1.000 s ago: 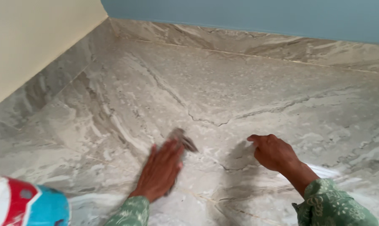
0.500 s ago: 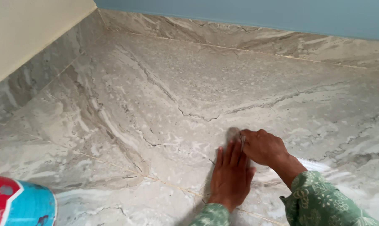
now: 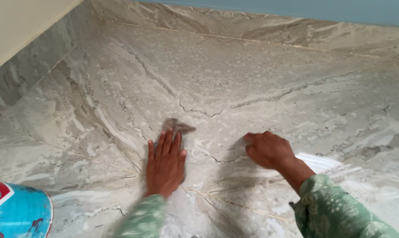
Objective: The person wipes a marble-patterned tiled floor with a cloth, focusing on the corner and grout lines. They dip the cloth into a bucket of water, wring it out, and continue wiping the floor surface.
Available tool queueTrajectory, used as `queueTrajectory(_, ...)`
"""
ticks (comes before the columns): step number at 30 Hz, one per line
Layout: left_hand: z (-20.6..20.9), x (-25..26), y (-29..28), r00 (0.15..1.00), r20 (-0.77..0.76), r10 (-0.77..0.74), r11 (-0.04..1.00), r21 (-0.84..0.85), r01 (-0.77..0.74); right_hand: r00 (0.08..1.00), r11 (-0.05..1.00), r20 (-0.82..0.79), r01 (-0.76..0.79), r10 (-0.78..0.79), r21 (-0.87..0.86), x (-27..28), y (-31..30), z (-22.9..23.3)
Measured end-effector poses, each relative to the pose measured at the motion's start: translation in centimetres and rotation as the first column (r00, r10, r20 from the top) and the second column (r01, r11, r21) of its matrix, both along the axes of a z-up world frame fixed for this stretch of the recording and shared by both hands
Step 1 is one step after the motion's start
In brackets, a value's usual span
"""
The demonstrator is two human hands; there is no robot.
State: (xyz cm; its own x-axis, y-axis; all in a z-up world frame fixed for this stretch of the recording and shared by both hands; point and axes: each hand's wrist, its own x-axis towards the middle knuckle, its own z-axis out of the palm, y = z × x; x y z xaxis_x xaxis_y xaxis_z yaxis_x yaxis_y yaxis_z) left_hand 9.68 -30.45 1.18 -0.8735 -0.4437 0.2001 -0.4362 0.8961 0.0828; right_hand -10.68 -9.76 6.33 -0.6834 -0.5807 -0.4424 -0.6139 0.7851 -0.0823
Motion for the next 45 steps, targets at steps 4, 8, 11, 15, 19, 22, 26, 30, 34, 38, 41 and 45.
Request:
queueTrajectory(4, -2.1, -4.5, 6.1, 0.951, -0.100, 0.294, 0.955, 0.063, -0.288, 0.967, 0.946, 0.194, 0.211, -0.165, -0.246, -1.4, 1.0, -1.2)
queueTrajectory(8, -1.3, -7.5, 15.7, 0.953, -0.283, 0.106, 0.969, 0.243, -0.035, 0.973, 0.886, 0.203, 0.186, -0.108, -0.424, -0.4, 2.8, -2.1)
queueTrajectory(11, 0.9, -8.6, 18.6, 0.949, -0.304, 0.082, 0.861, 0.501, 0.086, 0.908, 0.790, 0.341, 0.391, -0.245, -0.472, 0.7, 3.6, -2.3)
queueTrajectory(15, 2.1, -8.4, 17.1, 0.917, -0.290, 0.273, 0.334, 0.923, 0.192, 0.966, 0.673, 0.112, 0.243, -0.232, -0.699, 2.4, 4.3, -3.2)
queueTrajectory(19, 0.9, -4.4, 10.8, 0.965, -0.252, 0.073, 0.812, 0.576, 0.089, 0.954, 0.776, -0.291, -0.125, -0.078, -0.618, 5.7, 2.4, -4.9)
queueTrajectory(22, 0.3, -2.6, 9.0, 0.990, 0.091, -0.104, 0.910, 0.410, 0.058, 0.922, 0.871, -0.387, -0.190, 0.000, -0.453, 9.0, 0.6, -6.4)
queueTrajectory(26, 0.2, -3.3, 10.0, 0.950, 0.295, -0.097, 0.950, 0.311, 0.000, 0.868, 0.826, -0.495, -0.258, -0.029, -0.501, 8.8, 2.6, -7.8)
queueTrajectory(30, 0.6, -3.9, 10.2, 0.903, 0.425, -0.068, 0.969, 0.243, -0.041, 0.856, 0.878, -0.511, -0.183, -0.079, -0.443, 4.3, 7.8, -8.5)
queueTrajectory(34, 1.0, -4.0, 10.1, 0.876, 0.478, -0.063, 0.986, 0.167, -0.020, 0.857, 0.914, -0.478, -0.020, -0.193, -0.405, 0.3, 16.7, -9.0)
queueTrajectory(38, 2.0, -4.5, 10.5, 0.857, 0.513, -0.051, 0.986, 0.163, -0.039, 0.829, 0.934, -0.494, 0.089, -0.261, -0.345, -1.6, 26.3, -8.0)
queueTrajectory(41, 3.1, -5.1, 11.1, 0.817, 0.576, -0.017, 0.994, 0.099, -0.049, 0.824, 0.921, -0.443, 0.224, -0.353, -0.318, -1.8, 31.6, -6.9)
queueTrajectory(45, 4.3, -7.2, 12.8, 0.822, 0.564, -0.076, 0.996, 0.081, 0.036, 0.775, 0.852, -0.378, 0.380, -0.505, -0.360, -1.1, 32.5, -6.4)
